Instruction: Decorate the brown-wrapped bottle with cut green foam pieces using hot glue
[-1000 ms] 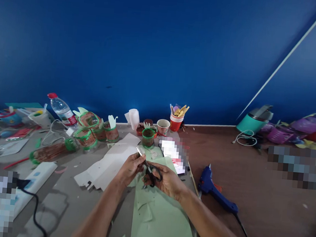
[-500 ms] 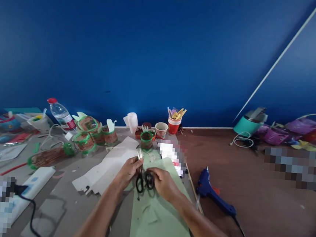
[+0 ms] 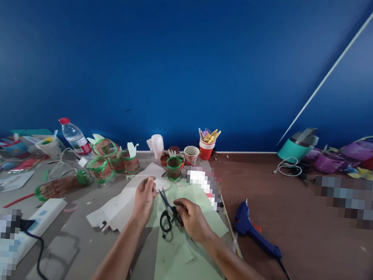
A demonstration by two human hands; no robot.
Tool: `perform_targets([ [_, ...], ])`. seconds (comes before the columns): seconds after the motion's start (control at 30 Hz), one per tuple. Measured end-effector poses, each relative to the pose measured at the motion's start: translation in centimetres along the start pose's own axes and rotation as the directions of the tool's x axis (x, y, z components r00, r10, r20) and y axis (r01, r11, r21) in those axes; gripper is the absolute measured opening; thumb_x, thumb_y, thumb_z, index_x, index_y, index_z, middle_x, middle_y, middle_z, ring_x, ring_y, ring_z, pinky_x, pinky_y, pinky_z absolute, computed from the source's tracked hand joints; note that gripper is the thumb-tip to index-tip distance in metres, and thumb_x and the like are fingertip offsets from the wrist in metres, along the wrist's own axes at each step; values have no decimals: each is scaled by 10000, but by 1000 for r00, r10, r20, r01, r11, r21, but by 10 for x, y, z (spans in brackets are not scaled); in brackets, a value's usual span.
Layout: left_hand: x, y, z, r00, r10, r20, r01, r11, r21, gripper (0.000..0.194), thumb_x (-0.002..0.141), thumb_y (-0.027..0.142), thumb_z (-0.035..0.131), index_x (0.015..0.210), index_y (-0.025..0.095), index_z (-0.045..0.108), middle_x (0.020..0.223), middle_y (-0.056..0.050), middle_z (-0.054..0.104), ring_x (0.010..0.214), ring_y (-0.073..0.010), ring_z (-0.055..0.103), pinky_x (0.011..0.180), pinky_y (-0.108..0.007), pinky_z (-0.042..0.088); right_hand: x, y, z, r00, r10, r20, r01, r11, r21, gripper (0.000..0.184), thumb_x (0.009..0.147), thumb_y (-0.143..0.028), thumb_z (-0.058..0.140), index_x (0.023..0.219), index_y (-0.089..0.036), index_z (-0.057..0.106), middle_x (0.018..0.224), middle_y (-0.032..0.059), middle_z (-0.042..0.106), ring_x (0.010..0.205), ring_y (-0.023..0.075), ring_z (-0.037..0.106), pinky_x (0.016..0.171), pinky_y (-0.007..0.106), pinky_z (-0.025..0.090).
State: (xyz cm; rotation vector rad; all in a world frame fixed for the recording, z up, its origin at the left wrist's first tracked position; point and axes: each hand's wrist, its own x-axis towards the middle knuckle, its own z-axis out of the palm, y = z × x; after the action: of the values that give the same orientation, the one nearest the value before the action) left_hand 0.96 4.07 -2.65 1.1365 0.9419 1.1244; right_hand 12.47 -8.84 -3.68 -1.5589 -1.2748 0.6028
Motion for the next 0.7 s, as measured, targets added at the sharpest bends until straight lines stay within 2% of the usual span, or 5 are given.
perform_targets([
  [0.1,5,3,-3,999,-54,5,53,968,-243,275,770,442,619,825,174,599,607,41,531,468,-74,457,530,-216,410,-1,1,2,994,-110,-13,109,991,-79,230,845,-161,494,974,-157,684,929,107,699,849,220,645,792,335,508],
  [0.2,6,8,-4,988,-125,90,151,902,-404,262,855,377,514,814,144,627,749,-68,661,683,-154,636,713,-304,508,-4,-1,1,956,-278,-91,258,949,-183,226,829,-132,521,989,-170,676,981,126,652,924,251,600,838,395,495],
  [0.33,3,9,-1,906,-252,341,420,649,-635,455,956,384,318,1017,79,650,1049,-211,693,1058,-281,632,943,-458,454,-4,-4,-4,888,-414,-198,363,898,-249,307,855,-95,477,1106,-203,615,1034,122,612,961,245,572,842,407,507],
  [0.47,-4,8,5,821,-282,497,559,574,-598,625,967,487,199,1199,47,578,1170,-239,652,1176,-308,569,1033,-511,366,-3,-1,-8,882,-424,-205,370,893,-256,338,867,-87,458,1160,-204,581,1035,121,597,976,242,566,851,398,511],
  [0.7,-24,12,15,697,-280,660,656,620,-429,742,938,589,153,1104,54,639,1137,-225,670,1100,-313,612,977,-468,415,0,1,-12,852,-468,-237,385,865,-323,363,845,-47,472,1157,-186,596,1004,110,595,939,237,551,828,387,502],
])
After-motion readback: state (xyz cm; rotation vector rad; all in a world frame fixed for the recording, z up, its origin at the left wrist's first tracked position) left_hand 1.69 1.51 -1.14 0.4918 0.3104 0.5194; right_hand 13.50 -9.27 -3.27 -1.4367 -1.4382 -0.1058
